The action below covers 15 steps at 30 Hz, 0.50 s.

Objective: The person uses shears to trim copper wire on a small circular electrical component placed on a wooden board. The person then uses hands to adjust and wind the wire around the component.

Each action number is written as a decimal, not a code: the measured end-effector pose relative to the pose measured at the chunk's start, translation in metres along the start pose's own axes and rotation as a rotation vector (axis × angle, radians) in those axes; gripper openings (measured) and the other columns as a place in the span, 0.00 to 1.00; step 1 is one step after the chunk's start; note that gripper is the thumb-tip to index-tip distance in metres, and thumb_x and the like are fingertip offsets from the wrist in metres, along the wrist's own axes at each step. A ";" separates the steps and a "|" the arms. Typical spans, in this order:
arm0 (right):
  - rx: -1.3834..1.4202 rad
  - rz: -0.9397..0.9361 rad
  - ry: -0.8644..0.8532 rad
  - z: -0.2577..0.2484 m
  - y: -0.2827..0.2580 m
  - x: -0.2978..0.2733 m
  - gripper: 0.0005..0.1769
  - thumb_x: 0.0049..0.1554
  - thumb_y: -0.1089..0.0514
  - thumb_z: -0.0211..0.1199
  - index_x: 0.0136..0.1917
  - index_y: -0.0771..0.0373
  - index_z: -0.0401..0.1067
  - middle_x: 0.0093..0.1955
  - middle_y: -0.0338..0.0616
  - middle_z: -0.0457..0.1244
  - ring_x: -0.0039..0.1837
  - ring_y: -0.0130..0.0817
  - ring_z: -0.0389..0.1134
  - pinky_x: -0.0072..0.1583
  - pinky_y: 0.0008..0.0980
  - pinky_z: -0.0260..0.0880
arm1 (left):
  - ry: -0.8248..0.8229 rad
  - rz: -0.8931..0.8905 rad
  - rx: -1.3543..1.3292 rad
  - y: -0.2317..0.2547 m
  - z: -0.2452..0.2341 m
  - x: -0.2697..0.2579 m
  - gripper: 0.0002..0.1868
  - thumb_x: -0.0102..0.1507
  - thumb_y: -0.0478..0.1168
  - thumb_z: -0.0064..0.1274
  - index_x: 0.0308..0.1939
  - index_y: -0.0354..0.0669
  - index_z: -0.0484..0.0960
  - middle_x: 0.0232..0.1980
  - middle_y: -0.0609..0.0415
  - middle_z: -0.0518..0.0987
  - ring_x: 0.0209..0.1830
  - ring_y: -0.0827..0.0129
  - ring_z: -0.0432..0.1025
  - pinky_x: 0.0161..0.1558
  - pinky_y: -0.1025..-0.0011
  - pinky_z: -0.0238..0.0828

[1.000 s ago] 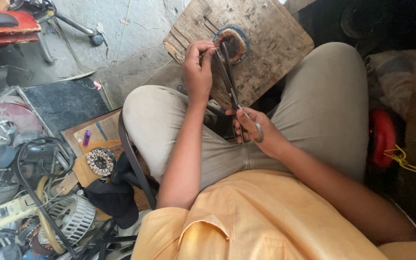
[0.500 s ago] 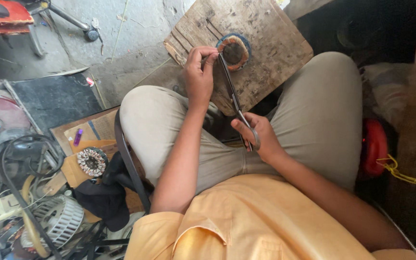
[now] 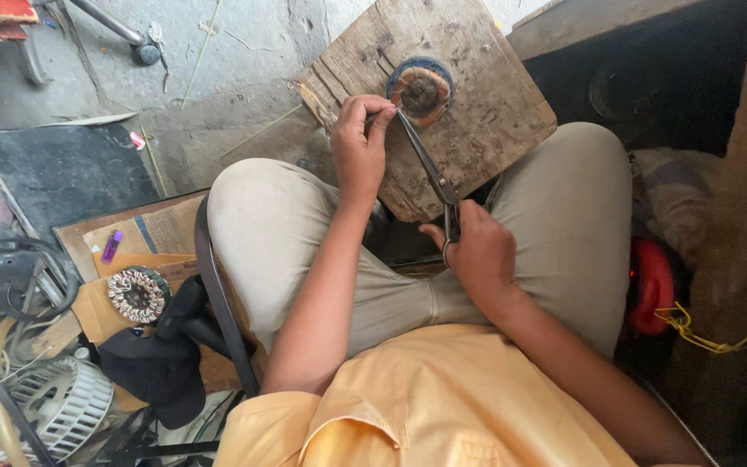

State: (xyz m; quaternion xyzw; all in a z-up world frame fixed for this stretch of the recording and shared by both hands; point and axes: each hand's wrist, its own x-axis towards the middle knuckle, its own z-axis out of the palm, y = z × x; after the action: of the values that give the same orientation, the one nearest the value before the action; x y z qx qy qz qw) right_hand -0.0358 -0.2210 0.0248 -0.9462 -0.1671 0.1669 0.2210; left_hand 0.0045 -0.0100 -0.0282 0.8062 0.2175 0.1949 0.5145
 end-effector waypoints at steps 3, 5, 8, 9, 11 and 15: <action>0.117 0.005 -0.047 -0.001 0.007 0.002 0.32 0.46 0.37 0.79 0.44 0.65 0.71 0.32 0.50 0.64 0.34 0.50 0.65 0.37 0.44 0.64 | 0.001 0.008 -0.019 0.001 0.001 0.002 0.07 0.66 0.36 0.60 0.40 0.36 0.78 0.44 0.50 0.81 0.48 0.59 0.78 0.52 0.66 0.73; 0.337 0.115 -0.222 0.000 0.014 0.006 0.27 0.47 0.42 0.79 0.48 0.64 0.75 0.31 0.46 0.62 0.34 0.39 0.61 0.37 0.37 0.62 | 0.007 -0.003 -0.050 0.003 0.001 0.003 0.07 0.66 0.36 0.59 0.40 0.36 0.78 0.45 0.50 0.81 0.48 0.59 0.78 0.52 0.66 0.74; 0.817 0.306 -0.458 0.006 0.023 0.009 0.23 0.50 0.50 0.76 0.54 0.64 0.76 0.33 0.34 0.63 0.34 0.23 0.59 0.36 0.26 0.60 | 0.001 -0.002 -0.051 0.006 0.000 0.003 0.07 0.67 0.36 0.58 0.40 0.35 0.78 0.44 0.49 0.81 0.48 0.59 0.78 0.52 0.66 0.74; 1.003 0.374 -0.528 0.008 0.025 0.010 0.22 0.51 0.53 0.74 0.55 0.64 0.75 0.35 0.30 0.64 0.34 0.18 0.58 0.35 0.23 0.59 | 0.002 0.000 -0.052 0.007 0.000 0.004 0.06 0.67 0.36 0.58 0.41 0.35 0.78 0.44 0.49 0.81 0.48 0.59 0.78 0.52 0.66 0.74; 1.068 0.382 -0.544 0.014 0.028 0.009 0.21 0.54 0.53 0.72 0.58 0.62 0.74 0.35 0.28 0.60 0.33 0.16 0.55 0.35 0.21 0.54 | 0.005 0.002 -0.054 0.009 0.000 0.006 0.06 0.67 0.36 0.58 0.41 0.35 0.78 0.44 0.49 0.81 0.48 0.59 0.78 0.52 0.66 0.74; 1.158 0.348 -0.574 0.019 0.034 0.007 0.17 0.60 0.52 0.67 0.58 0.63 0.71 0.35 0.26 0.56 0.34 0.13 0.52 0.35 0.19 0.49 | 0.012 0.019 -0.017 0.011 -0.002 0.007 0.07 0.67 0.36 0.58 0.40 0.36 0.78 0.44 0.49 0.81 0.47 0.59 0.78 0.51 0.65 0.74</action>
State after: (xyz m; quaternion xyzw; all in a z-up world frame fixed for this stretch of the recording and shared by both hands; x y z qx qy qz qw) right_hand -0.0289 -0.2404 -0.0091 -0.6061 0.0522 0.5080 0.6099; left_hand 0.0109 -0.0090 -0.0165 0.8027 0.2115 0.2064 0.5181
